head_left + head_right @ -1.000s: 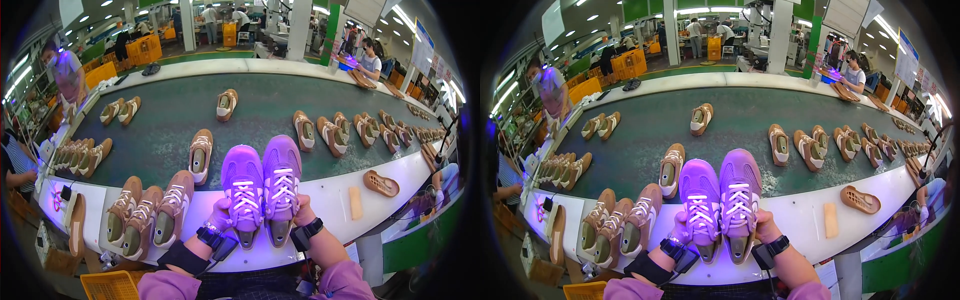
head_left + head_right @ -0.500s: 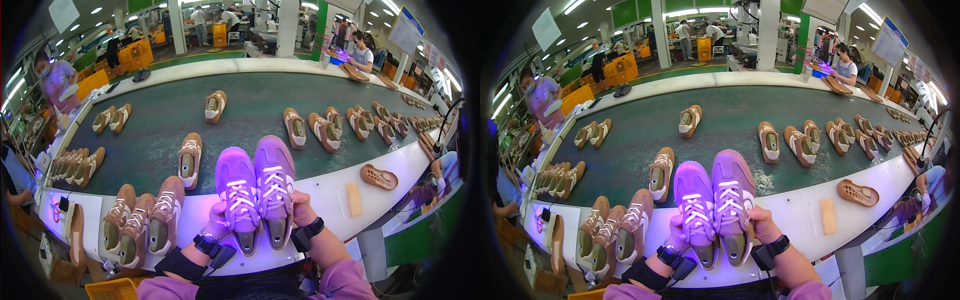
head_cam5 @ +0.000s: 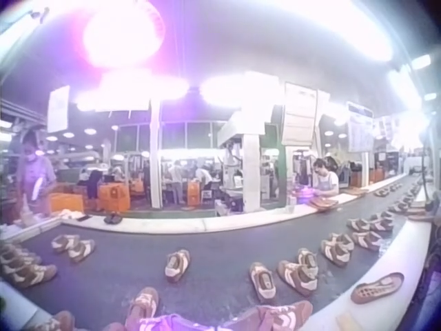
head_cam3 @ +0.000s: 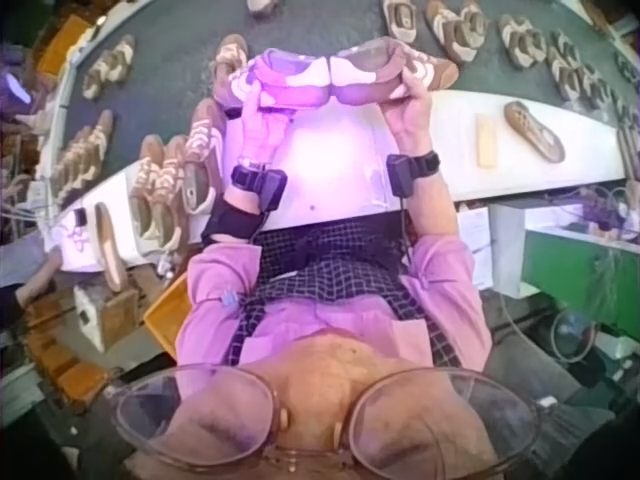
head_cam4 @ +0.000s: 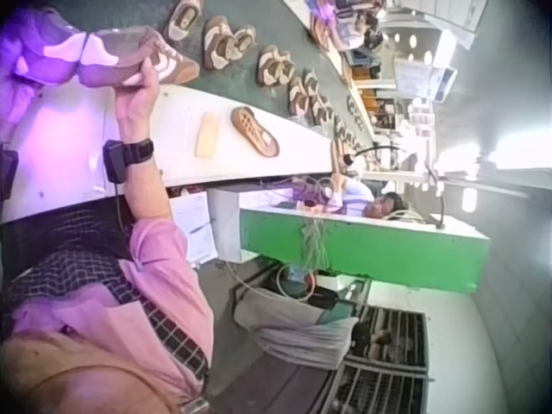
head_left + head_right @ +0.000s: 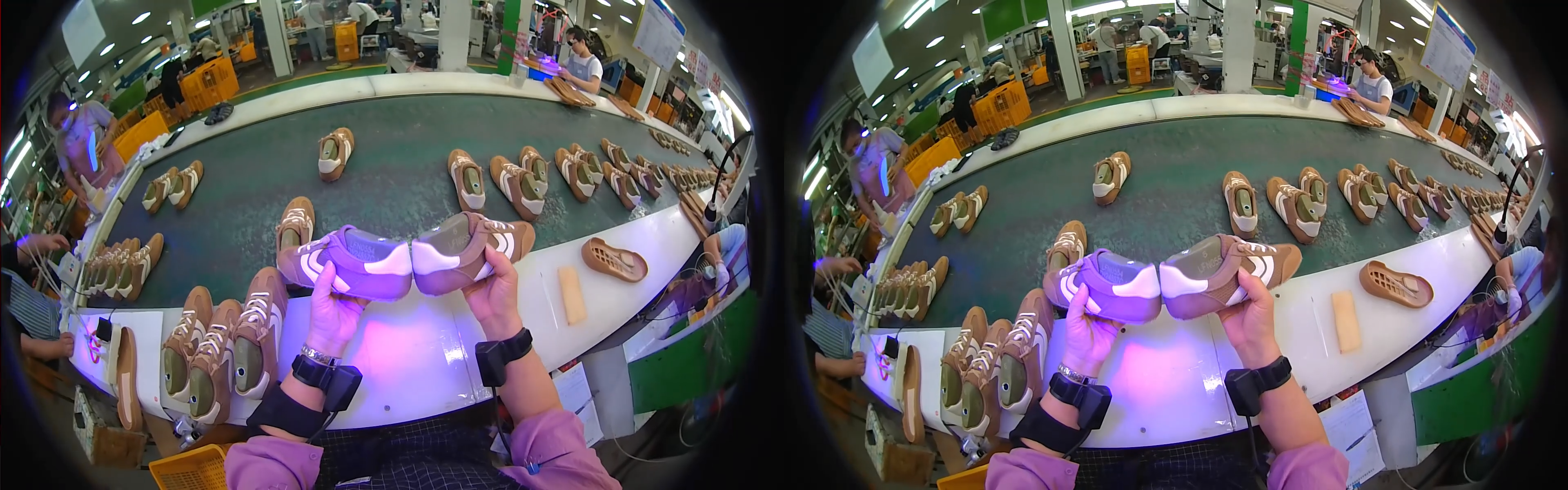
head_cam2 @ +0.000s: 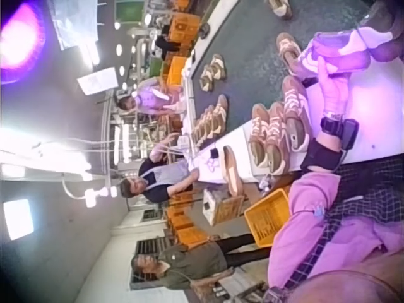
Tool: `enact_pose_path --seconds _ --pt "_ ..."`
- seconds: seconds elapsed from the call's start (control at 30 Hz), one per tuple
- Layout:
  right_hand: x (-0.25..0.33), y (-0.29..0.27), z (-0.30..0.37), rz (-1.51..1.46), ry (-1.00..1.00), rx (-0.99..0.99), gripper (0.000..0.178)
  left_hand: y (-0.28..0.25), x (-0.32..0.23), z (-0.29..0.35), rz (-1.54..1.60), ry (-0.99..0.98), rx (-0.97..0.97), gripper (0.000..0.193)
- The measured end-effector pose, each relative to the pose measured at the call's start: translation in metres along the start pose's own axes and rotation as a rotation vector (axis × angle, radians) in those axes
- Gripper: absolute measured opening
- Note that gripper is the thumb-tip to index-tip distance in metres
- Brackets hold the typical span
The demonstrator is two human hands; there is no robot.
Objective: The recorder is inspecting and assembling shoes on a conveyor belt, including checking pairs, placing them on the belt, and painting a section of a shoe heel.
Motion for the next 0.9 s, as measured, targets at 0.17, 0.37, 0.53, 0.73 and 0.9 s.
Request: enact_pose_path --seconds 0.17,0.37,0.53,0.73,0.9 --pt "-0.002 -0.003 0.002 0.086 -0.002 -0.08 0.042 -0.001 0.004 -0.003 -0.121 0.002 -0.092 0.055" --pt "-0.005 -0.007 0.003 0.085 0.008 -0.085 0.04 0.0 0.007 -0.005 -0.1 0.024 -0.103 0.054" --pt "-0.005 -0.004 0.005 0.087 -0.009 -0.099 0.041 -0.001 0.008 -0.006 -0.094 0.018 -0.099 0.054" --pt "-0.006 -0.006 0.002 0.081 -0.017 -0.105 0.042 0.002 0.008 -0.007 -0.078 0.02 -0.105 0.052" --pt "-0.004 -0.006 0.001 0.09 -0.012 -0.104 0.042 -0.001 0.009 -0.011 -0.068 0.017 -0.1 0.051"
Point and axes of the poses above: each hand's wrist, its own z-axis away from the middle knuckle, its own y-axis out of the palm, x = y × z, the point moved 1 cm from there along -z, towards the middle knuckle, and after that the axes turned 7 degrees about -y, right-handed, at the moved point
